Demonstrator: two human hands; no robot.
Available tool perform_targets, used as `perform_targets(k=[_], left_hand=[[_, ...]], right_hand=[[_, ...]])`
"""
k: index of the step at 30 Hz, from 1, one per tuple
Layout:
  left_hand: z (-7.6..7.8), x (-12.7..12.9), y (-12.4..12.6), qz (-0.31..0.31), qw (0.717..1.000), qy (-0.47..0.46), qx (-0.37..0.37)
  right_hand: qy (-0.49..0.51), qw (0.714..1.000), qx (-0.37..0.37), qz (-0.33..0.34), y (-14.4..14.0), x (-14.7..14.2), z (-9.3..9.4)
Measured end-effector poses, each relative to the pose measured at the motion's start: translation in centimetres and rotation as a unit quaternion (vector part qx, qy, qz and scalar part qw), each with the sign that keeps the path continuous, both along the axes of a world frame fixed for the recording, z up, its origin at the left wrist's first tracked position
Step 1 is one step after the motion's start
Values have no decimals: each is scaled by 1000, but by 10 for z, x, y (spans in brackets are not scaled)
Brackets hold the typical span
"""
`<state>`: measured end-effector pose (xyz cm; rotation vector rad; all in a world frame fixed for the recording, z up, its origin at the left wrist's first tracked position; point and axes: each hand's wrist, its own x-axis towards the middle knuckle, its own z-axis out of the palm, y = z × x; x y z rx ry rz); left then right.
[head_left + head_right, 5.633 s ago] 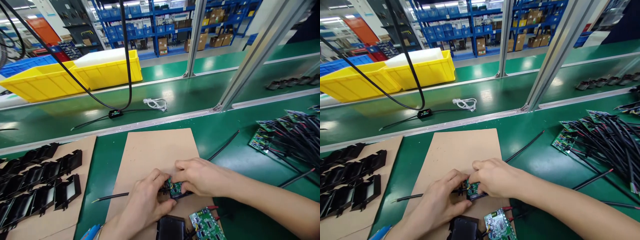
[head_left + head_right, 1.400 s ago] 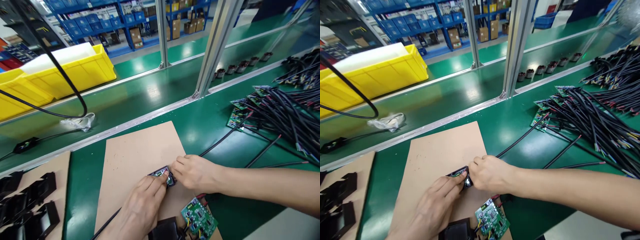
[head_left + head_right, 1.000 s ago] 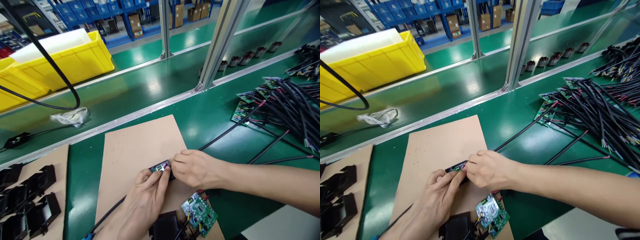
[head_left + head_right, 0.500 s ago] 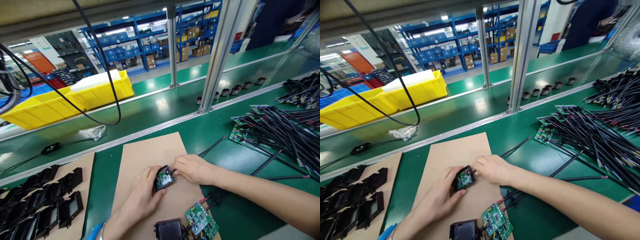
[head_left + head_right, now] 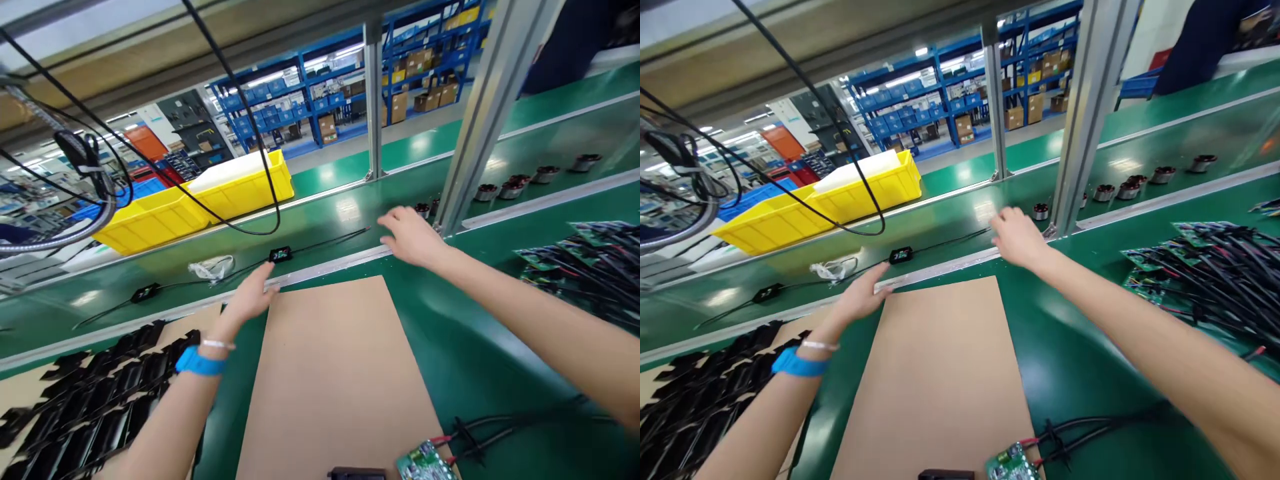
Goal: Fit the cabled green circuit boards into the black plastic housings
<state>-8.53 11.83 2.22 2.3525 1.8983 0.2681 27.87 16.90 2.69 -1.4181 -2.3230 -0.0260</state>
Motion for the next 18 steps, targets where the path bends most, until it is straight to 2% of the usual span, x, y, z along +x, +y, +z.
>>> perform_targets(k=[2,3,4,6,8,11,13,15,18], left_hand=[[-11,12,-56,-22,999,-32,-29],[-14,20,-89,-35,997,-51,-50],[-16,29,-121,-52,994,-68,-72],[-24,50,-178,-107,978,-123,-128],[-38,71,-218,-139,967,-145,-160],[-62,97,-241,-142,969,-142,-142],[-67,108,-240,-128,969,-159,-136],[-58,112,-235,-116,967,-185,-129],[-34,106,-226,-126,955,-222,-150]], right_hand=[[-16,992,-64,108,-61,0,-13],[-11,968,-144,207,-94,-1,-18],[-1,938,-226,261,-127,-1,-22],[-3,900,-325,290,-182,-3,-26],[-6,892,-350,286,-216,-6,-28],[-2,889,-373,265,-227,-10,-32],[3,889,-385,246,-219,-8,-34],[14,891,-393,226,-209,-3,-33],[53,887,-406,215,-198,4,-29]])
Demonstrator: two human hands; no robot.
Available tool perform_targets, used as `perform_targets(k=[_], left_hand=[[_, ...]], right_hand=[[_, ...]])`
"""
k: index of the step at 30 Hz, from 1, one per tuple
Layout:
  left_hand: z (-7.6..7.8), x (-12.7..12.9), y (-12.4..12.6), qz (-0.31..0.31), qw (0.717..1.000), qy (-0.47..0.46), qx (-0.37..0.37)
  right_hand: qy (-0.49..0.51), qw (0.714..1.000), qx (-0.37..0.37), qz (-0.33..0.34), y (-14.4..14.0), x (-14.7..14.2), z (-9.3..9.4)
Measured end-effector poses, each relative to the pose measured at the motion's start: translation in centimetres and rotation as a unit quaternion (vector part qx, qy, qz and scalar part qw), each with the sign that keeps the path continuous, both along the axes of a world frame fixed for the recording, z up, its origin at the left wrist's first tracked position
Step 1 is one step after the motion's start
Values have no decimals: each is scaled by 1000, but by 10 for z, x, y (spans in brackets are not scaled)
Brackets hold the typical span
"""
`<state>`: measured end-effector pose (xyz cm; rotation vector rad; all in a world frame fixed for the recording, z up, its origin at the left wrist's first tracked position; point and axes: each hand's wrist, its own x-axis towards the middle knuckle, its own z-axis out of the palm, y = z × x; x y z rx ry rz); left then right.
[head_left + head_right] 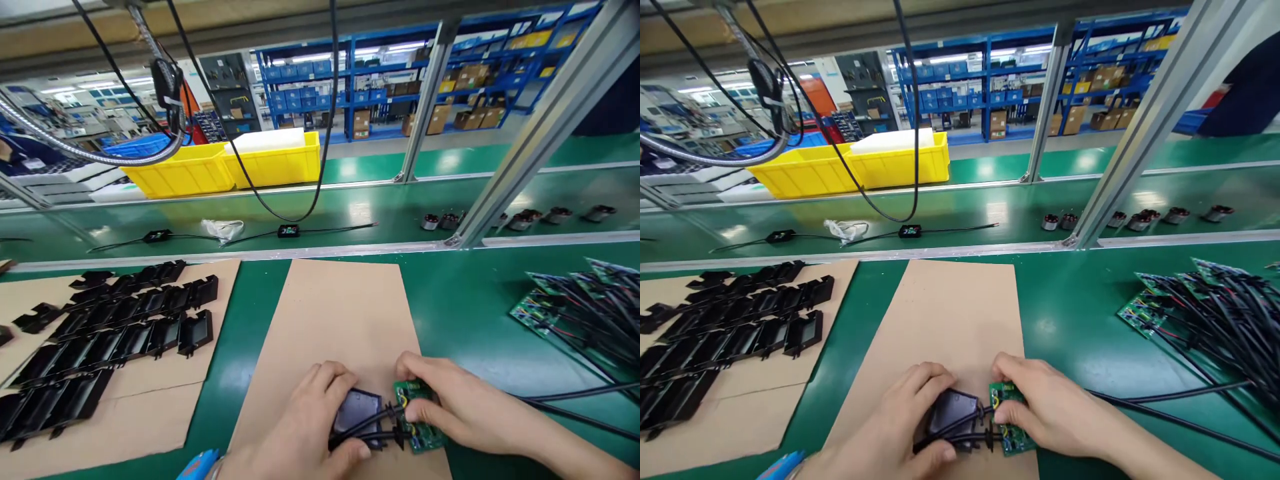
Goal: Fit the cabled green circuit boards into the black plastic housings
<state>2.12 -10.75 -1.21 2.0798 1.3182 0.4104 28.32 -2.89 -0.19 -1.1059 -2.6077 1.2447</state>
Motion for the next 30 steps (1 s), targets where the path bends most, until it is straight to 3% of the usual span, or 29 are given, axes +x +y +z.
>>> perform_targets(k=[3,5,9,12,14,17,22,27,30], left_hand=[[16,-11,9,-67,997,-26,-32],[16,-15,13,-80,996,-16,-27],[-3,-13,12,-6,999,36,36],[-15,-8,7,15,996,49,78],[-13,-4,5,4,997,43,68],[4,3,8,4,999,-12,37],[27,13,19,56,994,-99,-3],[24,9,23,125,992,-7,-12],[14,10,26,147,989,14,1]], right_hand=[[19,999,2,-26,6,3,3],[13,999,0,-31,6,1,2],[-11,999,-44,14,3,-1,-3],[-16,997,-60,45,2,-1,-6],[-4,998,-53,43,3,-3,-4],[34,999,-28,27,3,-12,6],[96,995,24,31,5,-30,25],[38,997,40,-47,12,-34,21],[-11,992,113,-56,6,-50,16]])
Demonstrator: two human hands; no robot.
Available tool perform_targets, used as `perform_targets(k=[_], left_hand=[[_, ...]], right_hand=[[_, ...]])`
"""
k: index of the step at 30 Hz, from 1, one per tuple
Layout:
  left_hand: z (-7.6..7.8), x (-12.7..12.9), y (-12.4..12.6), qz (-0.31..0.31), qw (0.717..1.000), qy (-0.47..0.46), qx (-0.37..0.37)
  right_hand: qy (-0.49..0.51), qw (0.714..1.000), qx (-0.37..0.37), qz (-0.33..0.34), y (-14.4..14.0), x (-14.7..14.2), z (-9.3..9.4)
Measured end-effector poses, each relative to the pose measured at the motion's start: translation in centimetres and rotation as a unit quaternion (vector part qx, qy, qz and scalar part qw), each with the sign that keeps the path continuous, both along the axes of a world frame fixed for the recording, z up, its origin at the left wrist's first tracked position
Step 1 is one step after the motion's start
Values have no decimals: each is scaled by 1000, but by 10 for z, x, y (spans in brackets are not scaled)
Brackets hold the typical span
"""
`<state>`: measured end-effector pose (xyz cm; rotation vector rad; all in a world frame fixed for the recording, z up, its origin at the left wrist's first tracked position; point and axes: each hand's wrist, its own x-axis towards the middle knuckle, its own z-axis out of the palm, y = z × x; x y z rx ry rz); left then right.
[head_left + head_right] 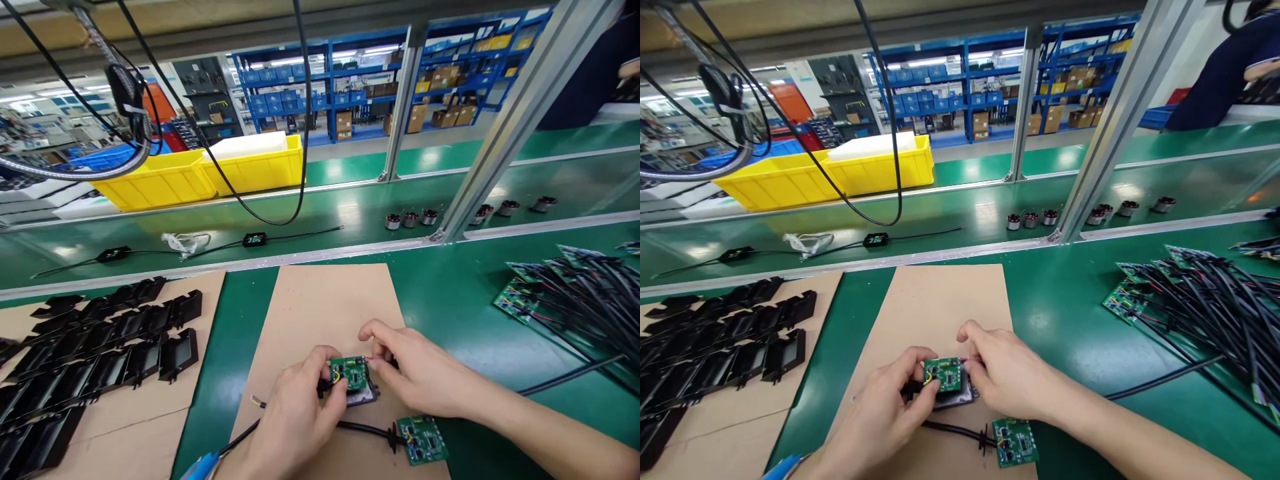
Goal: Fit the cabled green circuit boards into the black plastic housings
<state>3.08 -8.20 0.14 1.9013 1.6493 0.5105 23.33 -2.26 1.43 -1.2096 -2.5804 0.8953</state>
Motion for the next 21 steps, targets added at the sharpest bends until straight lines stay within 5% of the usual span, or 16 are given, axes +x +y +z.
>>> perform_targets(k=[6,21], left_hand=[[-9,1,1,-11,999,-14,-31],[-15,-20,8,-74,992,1,-103]], right_hand=[[-97,969,192,122,-14,-29,2],[-92,956,162,225,25,-17,-25]])
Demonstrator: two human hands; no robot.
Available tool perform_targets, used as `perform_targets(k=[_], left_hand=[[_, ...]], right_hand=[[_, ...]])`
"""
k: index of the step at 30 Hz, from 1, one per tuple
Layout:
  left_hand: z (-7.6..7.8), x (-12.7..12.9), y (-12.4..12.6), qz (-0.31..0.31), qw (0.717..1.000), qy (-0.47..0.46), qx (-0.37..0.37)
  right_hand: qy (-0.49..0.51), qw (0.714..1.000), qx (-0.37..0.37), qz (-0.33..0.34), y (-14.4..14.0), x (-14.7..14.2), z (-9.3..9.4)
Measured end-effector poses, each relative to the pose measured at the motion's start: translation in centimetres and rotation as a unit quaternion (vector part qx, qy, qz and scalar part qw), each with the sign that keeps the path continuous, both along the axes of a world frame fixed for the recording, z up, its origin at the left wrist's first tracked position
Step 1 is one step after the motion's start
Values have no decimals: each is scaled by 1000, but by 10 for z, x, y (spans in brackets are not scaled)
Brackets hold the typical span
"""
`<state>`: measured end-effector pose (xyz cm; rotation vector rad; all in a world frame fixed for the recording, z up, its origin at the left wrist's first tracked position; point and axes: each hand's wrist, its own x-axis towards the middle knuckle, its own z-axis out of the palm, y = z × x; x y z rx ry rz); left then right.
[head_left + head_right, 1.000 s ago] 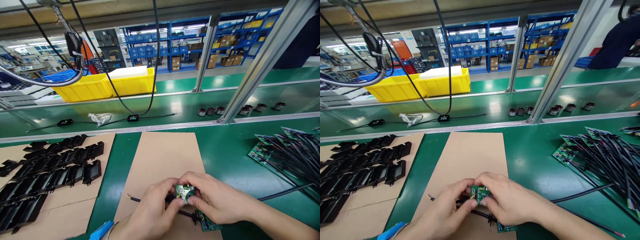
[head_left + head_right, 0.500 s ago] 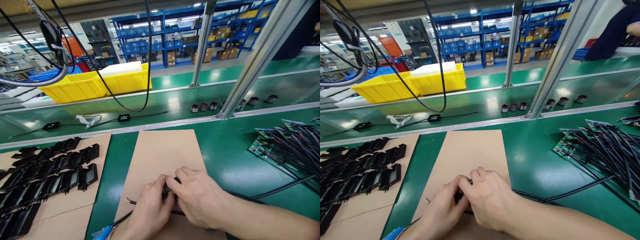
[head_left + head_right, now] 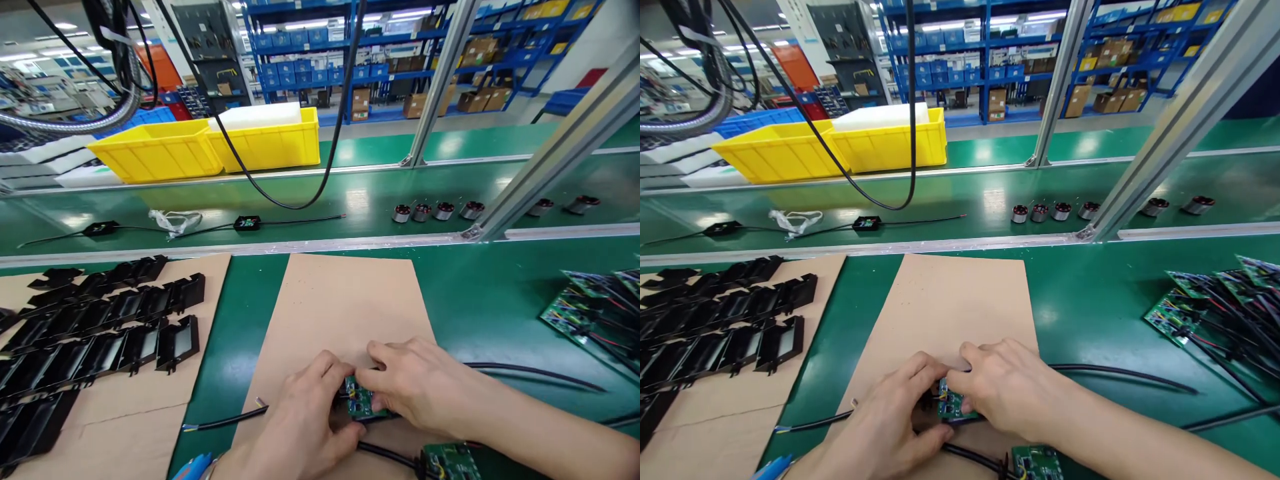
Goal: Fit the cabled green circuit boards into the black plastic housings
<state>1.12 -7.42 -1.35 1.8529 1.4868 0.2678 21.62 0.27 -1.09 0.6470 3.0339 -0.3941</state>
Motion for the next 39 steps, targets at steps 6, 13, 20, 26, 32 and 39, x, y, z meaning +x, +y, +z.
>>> perform_targets(k=[6,13,20,26,32,39], left_hand=[[-6,1,1,6,1000,10,-13],[-5,1,5,-6,999,8,-41],[-11,1,2,-6,999,27,-34],[-12,0,1,-11,998,54,-19],[-9,-1,3,-16,999,31,-7],[-8,0,0,-4,999,31,16]], right_hand=[[-3,1000,-15,15,5,-4,8],[-12,1000,-1,25,12,0,8],[14,999,1,30,2,-3,2],[19,999,-26,38,-1,1,2],[19,999,-45,15,0,0,-3],[24,998,-66,-8,-2,-3,-5]])
